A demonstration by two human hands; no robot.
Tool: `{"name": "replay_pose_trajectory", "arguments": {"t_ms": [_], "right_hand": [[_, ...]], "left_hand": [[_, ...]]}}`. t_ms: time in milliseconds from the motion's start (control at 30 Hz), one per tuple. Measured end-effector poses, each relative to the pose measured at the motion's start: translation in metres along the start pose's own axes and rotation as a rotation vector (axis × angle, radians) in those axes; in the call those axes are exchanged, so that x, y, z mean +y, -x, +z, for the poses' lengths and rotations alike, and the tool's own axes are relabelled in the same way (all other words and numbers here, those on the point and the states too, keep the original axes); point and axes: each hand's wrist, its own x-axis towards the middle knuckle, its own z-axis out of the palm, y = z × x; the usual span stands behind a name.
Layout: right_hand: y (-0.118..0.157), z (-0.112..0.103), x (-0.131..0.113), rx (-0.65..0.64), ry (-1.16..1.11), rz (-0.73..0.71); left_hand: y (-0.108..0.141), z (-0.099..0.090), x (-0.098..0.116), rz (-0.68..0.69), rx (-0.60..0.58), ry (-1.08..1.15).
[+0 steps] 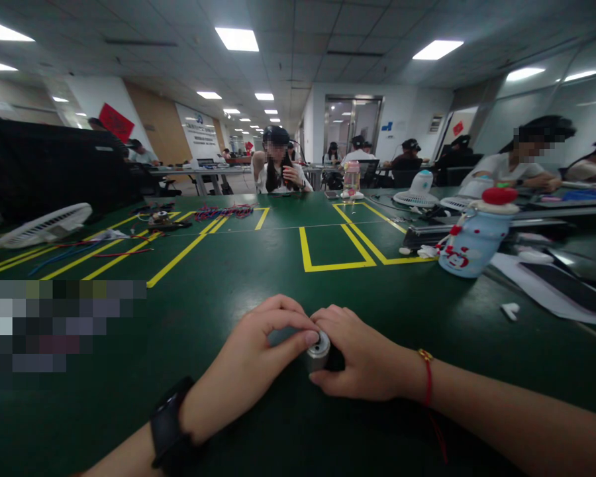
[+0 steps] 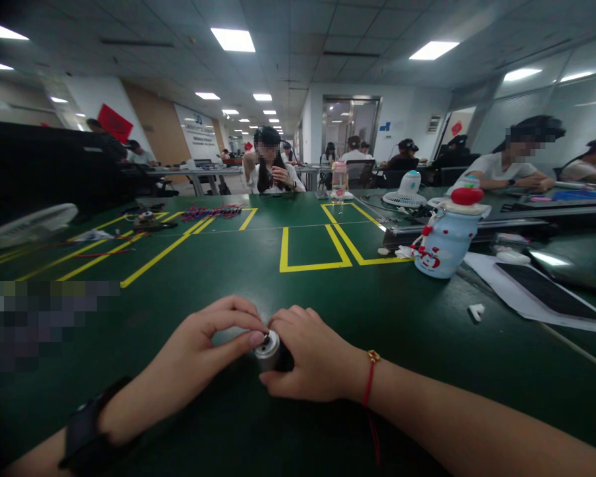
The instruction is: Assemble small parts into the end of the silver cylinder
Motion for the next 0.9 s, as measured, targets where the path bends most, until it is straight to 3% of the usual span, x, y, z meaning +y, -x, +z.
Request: {"name": "replay_pose_trajectory", "arguments": {"t_ms": [167, 300, 500, 767, 900], "right_hand": [[0.000, -0.003, -0.001, -0.005, -0.019, 0.011], [0.001, -0.005, -0.002, -0.012, -0.035, 0.013], [0.002, -0.003, -0.002, -0.004, -0.041, 0.008], [0.002, -0.004, -0.002, -0.009, -0.056, 0.010], [0.003, -0.005, -0.003, -0.019, -0.054, 0.014]], "left_hand": [[0.003, -0.013, -0.003, -0.037, 0.034, 0.019], [0.010, -0.019, -0.017, -0.075, -0.098, -0.059], [0.015, -0.009, -0.035, -0.036, -0.219, -0.215], [0.015, -0.008, -0.036, -0.034, -0.229, -0.220], [0.015, -0.017, -0.033, -0.070, -0.233, -0.147]]}}
